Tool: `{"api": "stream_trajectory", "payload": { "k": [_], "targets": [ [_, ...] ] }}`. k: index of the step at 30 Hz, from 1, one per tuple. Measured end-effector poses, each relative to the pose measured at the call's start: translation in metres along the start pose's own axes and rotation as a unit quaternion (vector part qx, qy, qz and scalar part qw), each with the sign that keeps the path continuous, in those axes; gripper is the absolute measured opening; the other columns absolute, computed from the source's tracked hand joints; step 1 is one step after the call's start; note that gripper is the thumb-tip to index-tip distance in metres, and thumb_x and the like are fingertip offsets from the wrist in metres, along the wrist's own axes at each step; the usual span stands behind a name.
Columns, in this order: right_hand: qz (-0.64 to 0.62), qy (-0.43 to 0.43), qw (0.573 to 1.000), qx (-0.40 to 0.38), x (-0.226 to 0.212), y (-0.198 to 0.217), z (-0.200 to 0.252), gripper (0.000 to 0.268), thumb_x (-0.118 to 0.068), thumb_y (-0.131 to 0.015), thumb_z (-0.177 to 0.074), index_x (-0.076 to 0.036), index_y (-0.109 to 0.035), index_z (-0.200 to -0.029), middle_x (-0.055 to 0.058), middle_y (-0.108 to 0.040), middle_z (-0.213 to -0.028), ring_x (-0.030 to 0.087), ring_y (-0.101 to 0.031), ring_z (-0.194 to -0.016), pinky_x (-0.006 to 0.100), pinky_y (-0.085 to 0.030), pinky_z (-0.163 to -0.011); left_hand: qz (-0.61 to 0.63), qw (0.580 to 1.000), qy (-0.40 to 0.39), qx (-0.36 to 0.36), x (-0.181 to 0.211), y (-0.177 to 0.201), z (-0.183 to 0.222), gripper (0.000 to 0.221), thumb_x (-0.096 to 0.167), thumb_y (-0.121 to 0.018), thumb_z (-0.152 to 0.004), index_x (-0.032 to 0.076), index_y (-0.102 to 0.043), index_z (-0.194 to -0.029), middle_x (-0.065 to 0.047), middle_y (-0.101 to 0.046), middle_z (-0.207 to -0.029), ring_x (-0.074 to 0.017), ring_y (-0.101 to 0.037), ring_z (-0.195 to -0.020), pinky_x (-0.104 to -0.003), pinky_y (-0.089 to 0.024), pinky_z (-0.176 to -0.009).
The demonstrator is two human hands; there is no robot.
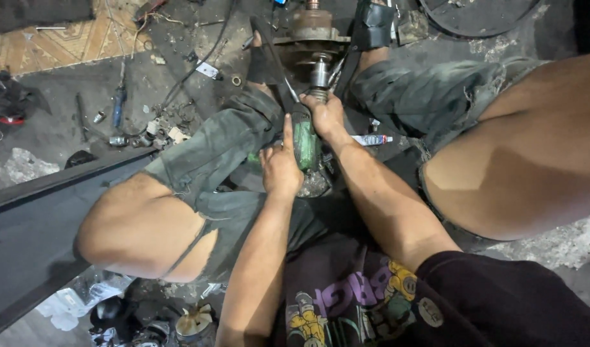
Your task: Using a power drill to grind or clean the shaft of a metal rotor assembly on a workshop floor.
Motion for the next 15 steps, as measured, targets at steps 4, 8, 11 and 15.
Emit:
{"api": "stream_trajectory", "payload": {
  "k": [4,8,11,15],
  "targets": [
    [0.0,0.011,1.0,-0.002,-0.004,-0.002,0.003,0.057,-0.052,-0.077,-0.076,-0.009,-0.072,-0.113,0.015,-0.074,-0.102,0.03,-0.07,-0.111,0.046,-0.054,-0.095,-0.001,1.0,0.004,0.006,0.0,0.005,0.003,0.118,-0.003,-0.07,-0.081,0.028,0.006,-0.165,-0.024,-0.067,-0.126,-0.0414,-0.057,-0.128,-0.058,-0.029,-0.12],
    [-0.001,0.01,1.0,-0.009,-0.004,-0.004,0.003,0.053,-0.052,-0.077,-0.077,-0.011,-0.072,-0.111,0.013,-0.074,-0.099,0.028,-0.071,-0.108,0.044,-0.054,-0.095,0.003,1.0,0.004,0.015,0.0,0.008,0.005,0.117,-0.004,-0.07,-0.08,0.027,0.004,-0.166,-0.023,-0.067,-0.125,-0.0416,-0.058,-0.126,-0.059,-0.029,-0.119],
    [0.006,0.009,1.0,-0.011,-0.007,-0.006,0.003,0.056,-0.053,-0.077,-0.077,-0.01,-0.072,-0.113,0.015,-0.075,-0.102,0.03,-0.071,-0.111,0.046,-0.054,-0.096,0.006,1.0,0.01,0.011,0.001,0.011,0.007,0.116,-0.005,-0.069,-0.081,0.026,0.004,-0.166,-0.023,-0.068,-0.123,-0.0421,-0.058,-0.126,-0.06,-0.029,-0.119],
    [0.001,0.017,1.0,-0.018,-0.013,-0.012,0.008,0.056,-0.051,-0.079,-0.075,-0.01,-0.072,-0.112,0.015,-0.073,-0.099,0.03,-0.071,-0.107,0.046,-0.054,-0.093,0.006,1.0,0.024,0.013,-0.005,0.008,0.007,0.118,-0.006,-0.069,-0.079,0.027,0.005,-0.165,-0.023,-0.068,-0.123,-0.0423,-0.059,-0.124,-0.061,-0.03,-0.118]
  ]
}}
Point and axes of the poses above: each hand's wrist, its own z-axis away from the middle knuckle, its own y-axis out of the back of the hand, x = y × z, the point moved 9 cm from there along -z, towards the middle knuckle
